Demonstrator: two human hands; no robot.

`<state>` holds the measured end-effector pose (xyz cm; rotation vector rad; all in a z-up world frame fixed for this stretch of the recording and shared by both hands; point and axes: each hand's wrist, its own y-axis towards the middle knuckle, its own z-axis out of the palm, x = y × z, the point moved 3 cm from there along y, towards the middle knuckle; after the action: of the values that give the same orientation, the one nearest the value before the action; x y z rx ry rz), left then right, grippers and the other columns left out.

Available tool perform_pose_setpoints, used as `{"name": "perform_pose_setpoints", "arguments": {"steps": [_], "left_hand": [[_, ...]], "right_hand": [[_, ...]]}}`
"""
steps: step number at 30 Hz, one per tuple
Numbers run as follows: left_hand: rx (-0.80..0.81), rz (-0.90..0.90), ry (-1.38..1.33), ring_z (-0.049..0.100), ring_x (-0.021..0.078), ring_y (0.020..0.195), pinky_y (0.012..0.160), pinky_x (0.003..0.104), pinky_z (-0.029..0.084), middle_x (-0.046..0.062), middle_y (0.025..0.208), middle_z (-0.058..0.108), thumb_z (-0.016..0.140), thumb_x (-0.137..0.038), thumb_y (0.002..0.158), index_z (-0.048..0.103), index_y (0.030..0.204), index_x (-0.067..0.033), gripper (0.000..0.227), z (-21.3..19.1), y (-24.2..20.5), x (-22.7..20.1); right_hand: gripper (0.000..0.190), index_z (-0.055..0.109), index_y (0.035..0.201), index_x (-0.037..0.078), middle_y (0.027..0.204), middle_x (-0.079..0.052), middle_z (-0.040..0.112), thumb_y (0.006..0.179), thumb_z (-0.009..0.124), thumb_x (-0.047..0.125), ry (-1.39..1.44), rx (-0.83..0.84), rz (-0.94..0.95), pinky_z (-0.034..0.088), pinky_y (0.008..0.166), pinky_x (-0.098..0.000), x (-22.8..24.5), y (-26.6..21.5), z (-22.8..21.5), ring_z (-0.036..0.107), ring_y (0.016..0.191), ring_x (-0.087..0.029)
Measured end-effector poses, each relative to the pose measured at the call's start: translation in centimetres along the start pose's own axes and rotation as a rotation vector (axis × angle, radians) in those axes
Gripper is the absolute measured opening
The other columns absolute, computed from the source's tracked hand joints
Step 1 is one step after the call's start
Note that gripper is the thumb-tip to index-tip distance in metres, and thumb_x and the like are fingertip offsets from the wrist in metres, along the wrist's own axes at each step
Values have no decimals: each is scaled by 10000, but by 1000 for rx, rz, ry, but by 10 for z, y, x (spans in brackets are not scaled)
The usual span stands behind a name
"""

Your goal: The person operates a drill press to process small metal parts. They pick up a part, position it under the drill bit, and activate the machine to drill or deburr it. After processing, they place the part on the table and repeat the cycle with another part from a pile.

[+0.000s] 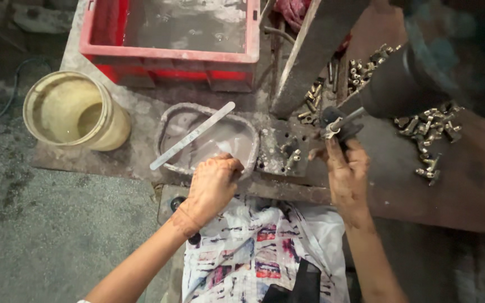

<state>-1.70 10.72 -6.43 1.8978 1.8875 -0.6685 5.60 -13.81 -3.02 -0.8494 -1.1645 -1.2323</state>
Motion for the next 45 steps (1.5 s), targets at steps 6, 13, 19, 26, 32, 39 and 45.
{"name": "perform_pose_setpoints", "arguments": {"steps": [6, 13, 19, 26, 32, 39, 45], "left_hand": [[126, -313, -893, 762, 155, 810, 747, 289, 612, 86, 956, 798, 747, -107, 851, 784, 1032, -31, 199, -20, -3, 30], [46, -248, -1214, 715, 76, 839, 753, 250, 573, 25, 967, 767, 743, -108, 891, 752, 1062, -18, 194, 15, -19, -9], [-516, 120, -633, 741, 182, 894, 819, 292, 577, 69, 981, 749, 763, 0, 844, 727, 985, -37, 150, 57, -21, -56], [-505, 172, -540, 705, 293, 880, 765, 355, 564, 112, 1000, 687, 773, -19, 840, 686, 1031, -36, 211, 63, -13, -67], [-507, 107, -372, 647, 297, 850, 745, 425, 537, 110, 1003, 659, 742, -74, 876, 692, 1082, -59, 212, 43, 19, -73], [-422, 194, 112, 587, 383, 1101, 872, 449, 539, 115, 1064, 689, 751, -48, 668, 720, 1071, -64, 404, 33, 62, -83], [-315, -111, -1081, 694, 165, 969, 849, 272, 562, 56, 1086, 767, 752, -95, 903, 714, 1264, -14, 372, 50, 15, -46]], "right_hand": [[199, 668, 1192, 36, 1128, -64, 725, 1067, 594, 173, -26, 39, 2, 598, 763, -289, -6, 3, -4, 712, 941, -137], [176, 677, 1163, 16, 1037, -79, 730, 1065, 616, 149, -124, -47, 65, 549, 729, -282, -21, 5, -16, 658, 817, -127], [183, 661, 1151, -9, 1050, -73, 744, 1054, 609, 138, -25, -20, 45, 589, 789, -309, -23, 7, -16, 691, 876, -133], [206, 683, 1157, -15, 1030, -63, 741, 1057, 627, 157, -48, -13, 36, 579, 793, -304, -19, 8, -9, 670, 867, -118], [227, 689, 1160, -14, 1059, -54, 744, 1040, 634, 170, -37, -24, -6, 585, 790, -308, -25, 17, -12, 677, 873, -126], [209, 690, 1195, 12, 1058, -7, 695, 1048, 644, 154, -80, -63, -38, 490, 852, -235, -25, 8, -12, 588, 928, -68], [183, 666, 1139, 49, 1012, 23, 699, 1018, 614, 176, 55, -73, -10, 523, 822, -230, -29, 9, -10, 620, 899, -56]]}}
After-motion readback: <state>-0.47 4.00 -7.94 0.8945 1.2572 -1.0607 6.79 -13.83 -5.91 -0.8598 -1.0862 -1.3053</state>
